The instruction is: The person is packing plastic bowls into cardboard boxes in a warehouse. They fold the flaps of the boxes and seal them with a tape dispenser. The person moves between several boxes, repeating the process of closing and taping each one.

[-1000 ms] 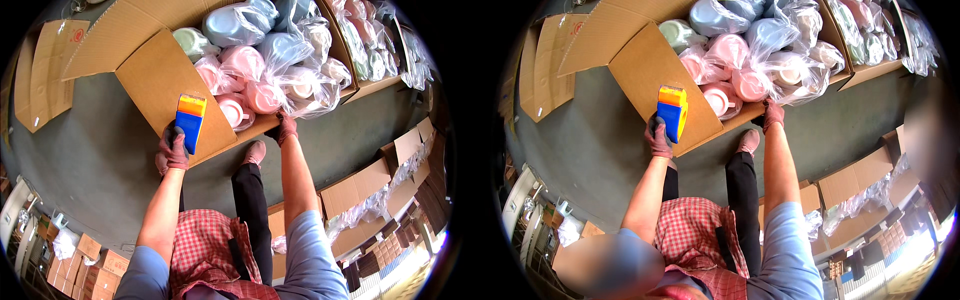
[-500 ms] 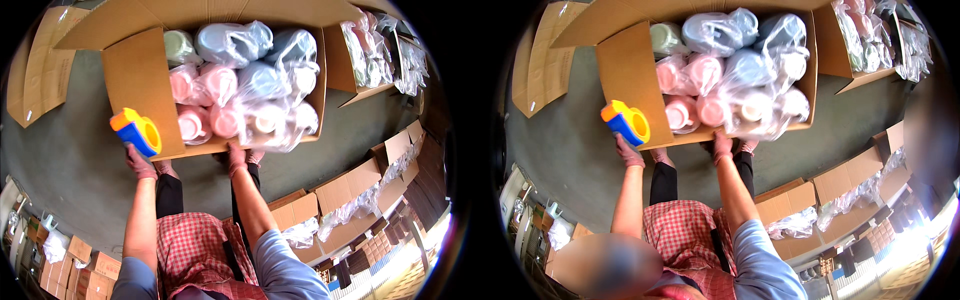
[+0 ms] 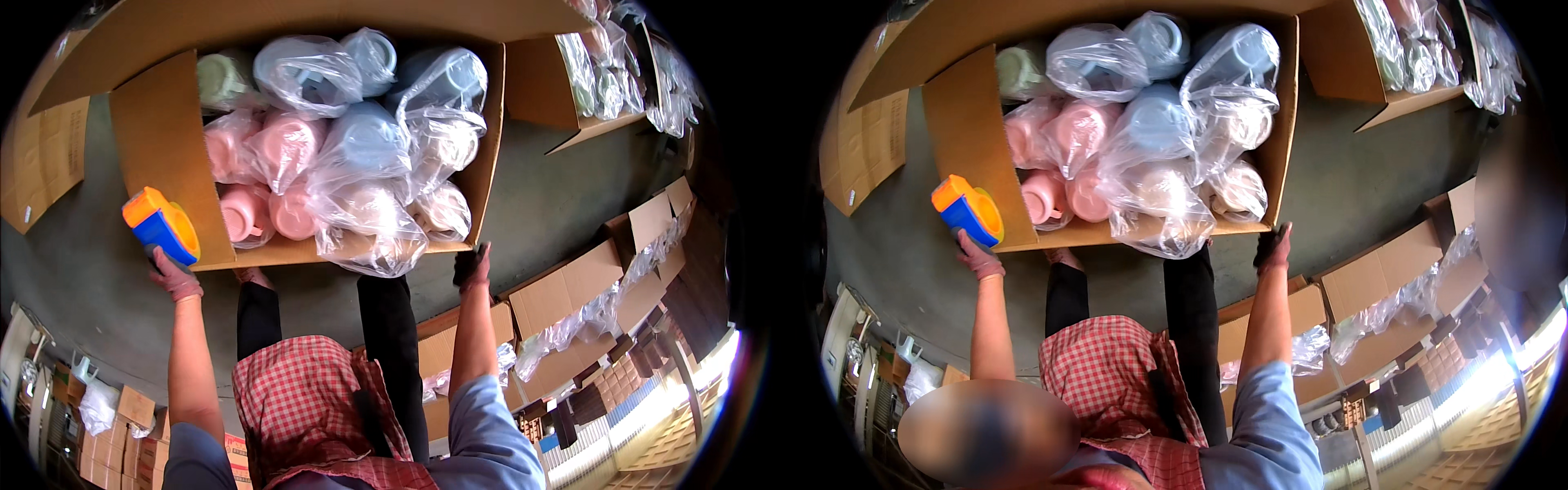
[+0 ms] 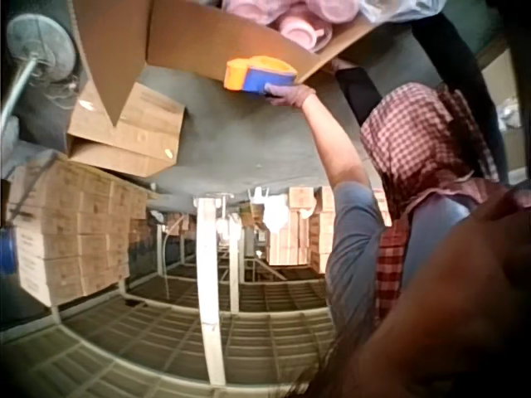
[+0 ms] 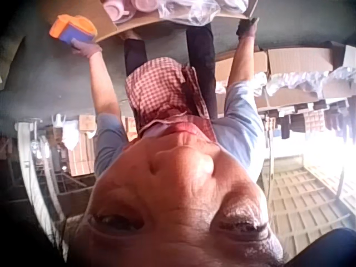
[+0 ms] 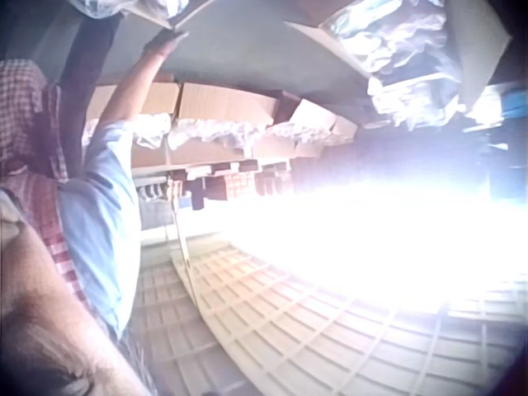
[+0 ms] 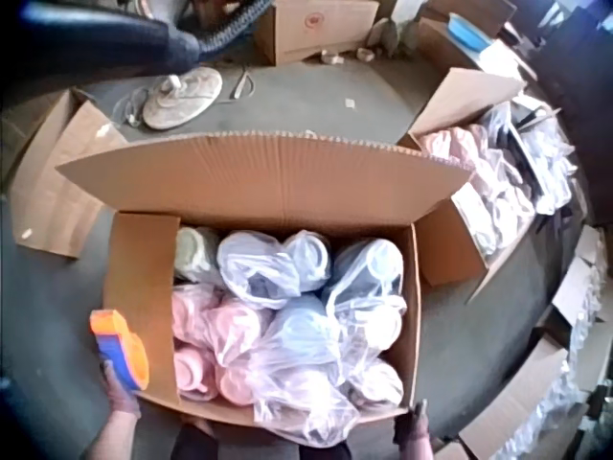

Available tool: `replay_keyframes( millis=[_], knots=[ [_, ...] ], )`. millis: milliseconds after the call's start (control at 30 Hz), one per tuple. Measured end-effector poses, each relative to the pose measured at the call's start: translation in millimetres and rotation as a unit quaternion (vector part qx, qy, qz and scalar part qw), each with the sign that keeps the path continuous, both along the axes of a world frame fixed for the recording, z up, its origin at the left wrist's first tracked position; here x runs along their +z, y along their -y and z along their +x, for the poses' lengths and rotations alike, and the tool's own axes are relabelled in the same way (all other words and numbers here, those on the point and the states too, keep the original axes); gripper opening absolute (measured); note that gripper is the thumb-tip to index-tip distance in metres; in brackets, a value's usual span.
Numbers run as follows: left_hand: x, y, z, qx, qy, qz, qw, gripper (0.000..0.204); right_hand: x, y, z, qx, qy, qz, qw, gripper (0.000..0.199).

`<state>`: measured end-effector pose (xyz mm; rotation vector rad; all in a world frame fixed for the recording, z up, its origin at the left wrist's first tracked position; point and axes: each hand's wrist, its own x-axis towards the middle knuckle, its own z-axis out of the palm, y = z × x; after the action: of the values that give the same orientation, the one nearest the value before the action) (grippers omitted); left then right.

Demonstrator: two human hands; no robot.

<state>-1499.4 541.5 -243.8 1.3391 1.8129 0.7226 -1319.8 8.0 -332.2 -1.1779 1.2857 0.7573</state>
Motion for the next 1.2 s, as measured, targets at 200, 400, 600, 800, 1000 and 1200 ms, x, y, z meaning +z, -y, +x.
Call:
replay_keyframes(
  millis=[200,400,600,800,1000,1200],
  knots=[
    [4.9,-0.9,18.2,-0.011,0.004,-0.001,1.000,0.057,-18.1,-24.0,52.5,-0.138,0.171,0.082,0.972,0.034],
    [4.5,-5.2,15.7,-0.045,-0.044,0.029,0.998,0.055,10.6,-33.9,23.3,-0.038,0.325,-0.066,0.943,0.023],
    [9.5,-16.4,17.5,-0.092,-0.055,0.044,0.993,0.052,72.1,-65.2,-42.8,0.015,0.323,-0.199,0.925,0.014],
    [7.0,-19.1,13.1,-0.106,-0.012,0.030,0.994,0.050,134.8,-116.3,-53.9,0.437,0.448,-0.241,0.742,0.038],
    [10.6,-18.7,13.5,-0.162,-0.012,0.009,0.987,0.047,113.4,-160.8,-53.4,0.789,0.208,-0.305,0.492,0.050],
    [17.6,-32.9,10.0,-0.164,-0.009,-0.008,0.986,0.044,85.3,-115.3,-42.7,0.271,0.353,-0.238,0.863,0.057]
  ],
)
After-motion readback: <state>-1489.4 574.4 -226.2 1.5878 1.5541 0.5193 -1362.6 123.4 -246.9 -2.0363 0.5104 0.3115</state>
